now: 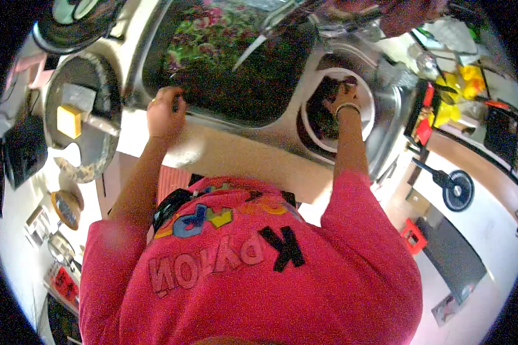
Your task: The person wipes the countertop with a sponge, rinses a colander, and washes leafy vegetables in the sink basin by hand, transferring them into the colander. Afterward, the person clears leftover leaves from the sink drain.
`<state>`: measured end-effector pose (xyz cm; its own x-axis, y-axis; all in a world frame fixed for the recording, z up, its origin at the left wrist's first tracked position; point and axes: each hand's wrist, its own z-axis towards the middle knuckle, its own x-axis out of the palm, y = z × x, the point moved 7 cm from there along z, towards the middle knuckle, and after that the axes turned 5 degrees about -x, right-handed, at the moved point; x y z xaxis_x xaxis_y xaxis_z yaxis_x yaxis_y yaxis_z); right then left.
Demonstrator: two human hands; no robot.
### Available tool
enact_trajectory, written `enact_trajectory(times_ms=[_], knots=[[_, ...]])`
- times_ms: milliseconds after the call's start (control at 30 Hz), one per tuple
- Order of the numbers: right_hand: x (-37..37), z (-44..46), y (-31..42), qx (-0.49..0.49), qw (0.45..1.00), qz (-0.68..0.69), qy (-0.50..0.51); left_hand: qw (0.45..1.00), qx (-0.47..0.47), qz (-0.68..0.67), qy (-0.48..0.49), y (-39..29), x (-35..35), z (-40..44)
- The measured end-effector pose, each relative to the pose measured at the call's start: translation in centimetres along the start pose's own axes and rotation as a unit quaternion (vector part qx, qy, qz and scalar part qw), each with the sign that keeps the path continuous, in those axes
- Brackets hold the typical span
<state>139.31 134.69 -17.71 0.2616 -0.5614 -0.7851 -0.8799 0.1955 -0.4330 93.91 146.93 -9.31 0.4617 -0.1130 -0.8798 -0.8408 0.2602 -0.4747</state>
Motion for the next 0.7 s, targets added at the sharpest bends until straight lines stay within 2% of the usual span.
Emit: enact_trajectory(times_ms=[33, 100, 167, 267, 300, 333, 367, 400, 433, 467, 500, 567, 633, 700], knots=[[-0.1, -0.5, -1.0, 0.012, 1.0, -0.006, -0.025, 1.0, -0.002, 0.025, -0.005, -0.2, -0.1, 0.1], [-2.3, -1.7, -2.7, 0.033, 0.975, 0.215, -0.043, 0.999, 0.004, 0.032, -0.005, -0.6, -0.3, 0.0], [-6.1, -3.2, -1.4, 0.002, 0.971, 0.232, -0.067, 0.999, 0.002, 0.037, 0.006, -0.6, -0.1, -0.1], [-11.7, -3.5, 2.9, -0.101, 0.884, 0.383, -0.25, 0.999, -0.005, 0.038, 0.005, -0.3, 0.1, 0.4], [-12.7, -3.0, 5.7, -0.14, 0.833, 0.487, -0.22, 1.0, -0.004, 0.03, 0.008, -0.3, 0.1, 0.2], [-14.3, -2.3, 8.6, -0.212, 0.82, 0.467, -0.255, 0.998, -0.023, 0.045, 0.023, -0.4, 0.0, 0.2], [-14.3, -0.4, 11.4, -0.244, 0.806, 0.511, -0.175, 0.998, -0.028, 0.049, 0.02, -0.2, 0.1, 0.2], [-14.5, 1.5, 13.8, -0.265, 0.853, 0.422, -0.155, 0.999, -0.015, 0.046, 0.013, -0.2, 0.1, 0.2], [-12.3, 4.7, 15.3, -0.187, 0.9, 0.392, -0.03, 0.999, -0.004, 0.044, 0.006, -0.1, 0.1, 0.2], [-11.8, 6.9, 15.9, -0.147, 0.924, 0.353, 0.01, 0.998, -0.018, 0.054, 0.017, 0.0, 0.1, 0.2], [-11.1, 8.9, 16.6, -0.116, 0.932, 0.341, 0.032, 0.998, -0.031, 0.059, 0.011, 0.1, -0.2, 0.2], [-9.3, 11.8, 18.3, -0.072, 0.914, 0.394, 0.065, 0.999, -0.021, 0.037, 0.017, 0.1, -0.2, 0.3], [-8.4, 14.8, 20.8, -0.064, 0.902, 0.423, 0.051, 0.999, -0.031, 0.041, 0.006, 0.6, -0.1, 0.5], [-8.9, 16.0, 23.4, -0.033, 0.902, 0.42, 0.093, 1.0, -0.014, 0.022, 0.006, 0.7, 0.0, 0.5]])
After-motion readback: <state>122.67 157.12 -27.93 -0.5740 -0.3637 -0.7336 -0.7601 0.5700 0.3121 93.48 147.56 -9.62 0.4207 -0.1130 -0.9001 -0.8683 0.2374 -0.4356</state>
